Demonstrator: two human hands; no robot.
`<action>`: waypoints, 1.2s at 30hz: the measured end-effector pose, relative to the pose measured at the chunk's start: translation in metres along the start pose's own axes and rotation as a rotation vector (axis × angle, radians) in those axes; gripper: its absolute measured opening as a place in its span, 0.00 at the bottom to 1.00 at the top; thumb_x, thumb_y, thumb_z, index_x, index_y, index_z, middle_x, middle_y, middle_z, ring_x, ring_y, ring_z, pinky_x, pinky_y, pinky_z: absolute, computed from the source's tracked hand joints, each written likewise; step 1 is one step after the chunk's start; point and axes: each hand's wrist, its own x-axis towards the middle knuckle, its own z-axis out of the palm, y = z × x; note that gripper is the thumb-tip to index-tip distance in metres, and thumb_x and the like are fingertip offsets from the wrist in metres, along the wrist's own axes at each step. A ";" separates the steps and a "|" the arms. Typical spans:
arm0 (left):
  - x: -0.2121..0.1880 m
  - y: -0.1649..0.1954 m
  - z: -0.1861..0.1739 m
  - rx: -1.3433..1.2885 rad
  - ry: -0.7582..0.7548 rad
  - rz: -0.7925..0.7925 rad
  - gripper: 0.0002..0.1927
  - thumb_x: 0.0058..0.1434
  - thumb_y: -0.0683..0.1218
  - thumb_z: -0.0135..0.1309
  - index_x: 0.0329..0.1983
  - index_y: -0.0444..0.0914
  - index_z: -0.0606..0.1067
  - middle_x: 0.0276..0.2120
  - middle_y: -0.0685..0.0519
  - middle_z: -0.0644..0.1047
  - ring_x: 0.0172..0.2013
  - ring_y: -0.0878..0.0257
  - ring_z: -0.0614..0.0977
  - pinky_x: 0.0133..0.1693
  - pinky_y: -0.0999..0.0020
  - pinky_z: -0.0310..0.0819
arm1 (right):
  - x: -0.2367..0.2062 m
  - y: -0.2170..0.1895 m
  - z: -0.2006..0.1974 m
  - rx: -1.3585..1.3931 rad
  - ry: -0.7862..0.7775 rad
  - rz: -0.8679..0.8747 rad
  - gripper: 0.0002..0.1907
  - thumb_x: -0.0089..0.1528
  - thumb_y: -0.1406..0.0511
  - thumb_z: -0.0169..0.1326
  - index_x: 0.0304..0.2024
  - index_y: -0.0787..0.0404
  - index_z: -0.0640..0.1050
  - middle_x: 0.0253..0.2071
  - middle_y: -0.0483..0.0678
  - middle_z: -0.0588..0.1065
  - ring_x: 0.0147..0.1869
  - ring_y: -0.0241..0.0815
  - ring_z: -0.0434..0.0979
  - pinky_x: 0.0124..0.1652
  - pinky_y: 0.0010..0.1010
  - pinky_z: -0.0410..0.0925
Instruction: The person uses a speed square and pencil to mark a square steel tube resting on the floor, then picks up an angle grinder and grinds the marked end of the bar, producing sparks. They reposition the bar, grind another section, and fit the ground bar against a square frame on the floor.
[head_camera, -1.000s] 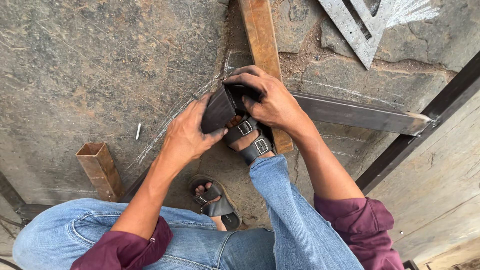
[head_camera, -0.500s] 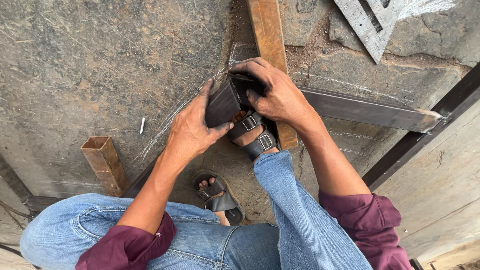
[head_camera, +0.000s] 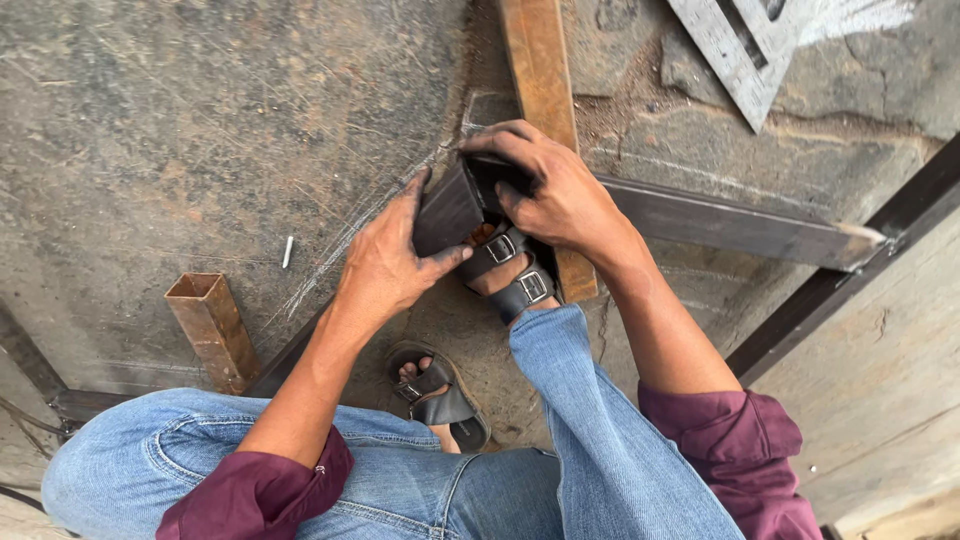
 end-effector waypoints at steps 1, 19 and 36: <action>0.000 0.000 0.000 -0.009 -0.003 -0.001 0.52 0.50 0.58 0.70 0.72 0.31 0.60 0.58 0.34 0.75 0.58 0.43 0.79 0.57 0.55 0.73 | 0.001 -0.002 -0.001 -0.003 -0.005 0.001 0.28 0.55 0.76 0.54 0.58 0.58 0.77 0.58 0.51 0.76 0.63 0.55 0.78 0.60 0.41 0.71; -0.225 -0.061 -0.244 0.044 0.588 -0.290 0.24 0.61 0.52 0.63 0.57 0.37 0.77 0.48 0.48 0.81 0.48 0.60 0.83 0.43 0.66 0.77 | -0.027 0.029 -0.023 -0.442 0.192 0.098 0.23 0.66 0.67 0.58 0.65 0.59 0.77 0.59 0.54 0.78 0.65 0.52 0.79 0.64 0.40 0.70; -0.382 -0.302 0.121 -0.608 1.642 -0.532 0.13 0.65 0.47 0.62 0.49 0.37 0.82 0.43 0.47 0.84 0.45 0.57 0.84 0.48 0.61 0.78 | 0.058 -0.252 0.187 -0.996 -0.500 -1.015 0.19 0.63 0.69 0.64 0.57 0.66 0.78 0.55 0.56 0.77 0.55 0.49 0.80 0.53 0.35 0.73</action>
